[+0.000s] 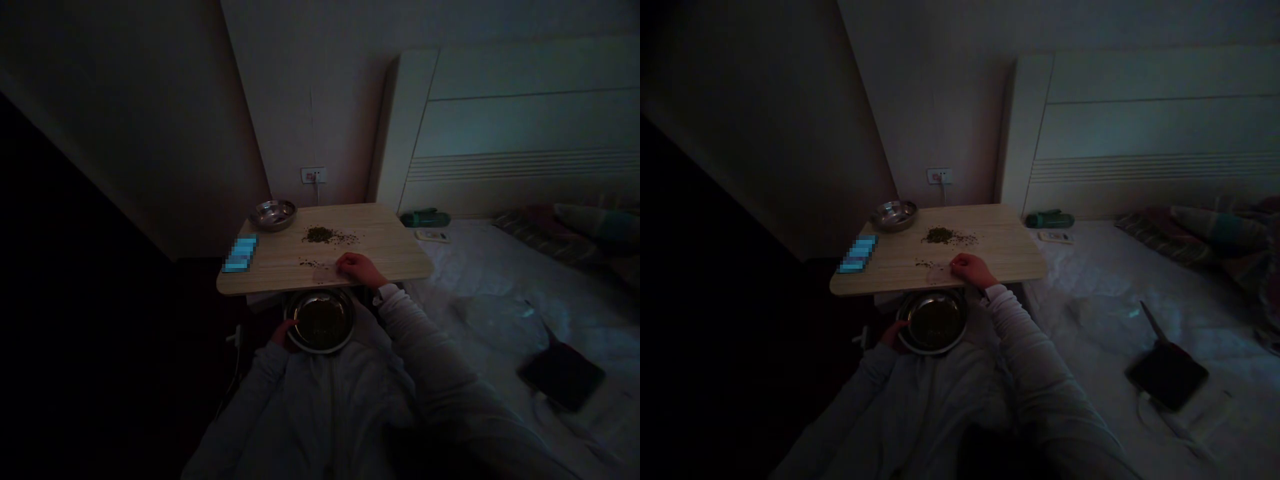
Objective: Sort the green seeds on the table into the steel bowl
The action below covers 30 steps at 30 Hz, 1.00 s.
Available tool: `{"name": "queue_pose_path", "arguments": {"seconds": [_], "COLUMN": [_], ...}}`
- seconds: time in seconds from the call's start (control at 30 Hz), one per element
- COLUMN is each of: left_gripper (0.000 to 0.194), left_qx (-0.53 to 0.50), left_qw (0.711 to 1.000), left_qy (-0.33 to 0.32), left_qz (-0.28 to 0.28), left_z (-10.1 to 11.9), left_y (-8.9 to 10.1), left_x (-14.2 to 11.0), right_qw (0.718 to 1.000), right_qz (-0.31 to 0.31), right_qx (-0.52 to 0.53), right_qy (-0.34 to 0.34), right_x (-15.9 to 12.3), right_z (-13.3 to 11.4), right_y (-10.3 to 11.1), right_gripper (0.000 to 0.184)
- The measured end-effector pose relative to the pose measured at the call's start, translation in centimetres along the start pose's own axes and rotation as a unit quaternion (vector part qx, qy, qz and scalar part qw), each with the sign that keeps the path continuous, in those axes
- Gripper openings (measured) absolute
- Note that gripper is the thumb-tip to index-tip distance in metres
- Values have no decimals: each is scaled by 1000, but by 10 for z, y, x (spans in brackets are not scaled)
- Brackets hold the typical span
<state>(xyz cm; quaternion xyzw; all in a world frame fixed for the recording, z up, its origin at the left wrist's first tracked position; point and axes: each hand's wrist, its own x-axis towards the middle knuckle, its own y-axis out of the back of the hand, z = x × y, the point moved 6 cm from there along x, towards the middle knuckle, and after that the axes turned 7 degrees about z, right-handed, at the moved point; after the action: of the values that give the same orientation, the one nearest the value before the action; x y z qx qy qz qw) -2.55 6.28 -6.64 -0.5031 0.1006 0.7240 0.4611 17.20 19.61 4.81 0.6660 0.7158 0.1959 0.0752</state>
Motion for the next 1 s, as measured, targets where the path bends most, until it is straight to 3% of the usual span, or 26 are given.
{"name": "queue_pose_path", "arguments": {"seconds": [0.2, 0.4, 0.5, 1.0], "left_gripper": [37, 30, 24, 19], "left_qx": [-9, 2, 5, 9], "left_qw": [1000, 1000, 1000, 998], "left_qy": [-13, -7, -26, -52], "left_qz": [7, -1, 11, 18], "left_z": [1, 1, 3, 6], "left_y": [0, 1, 6, 7], "left_x": [1, 3, 9, 7], "right_qw": [999, 985, 977, 984], "right_qz": [-27, 160, 205, 179], "right_qx": [32, 71, 53, 0], "right_qy": [-1, -9, -1, 16], "right_x": [-1, 6, 7, 4], "right_z": [-2, 8, 11, 6], "right_y": [0, 22, 25, 22], "right_gripper": [11, 15, 14, 15]}}
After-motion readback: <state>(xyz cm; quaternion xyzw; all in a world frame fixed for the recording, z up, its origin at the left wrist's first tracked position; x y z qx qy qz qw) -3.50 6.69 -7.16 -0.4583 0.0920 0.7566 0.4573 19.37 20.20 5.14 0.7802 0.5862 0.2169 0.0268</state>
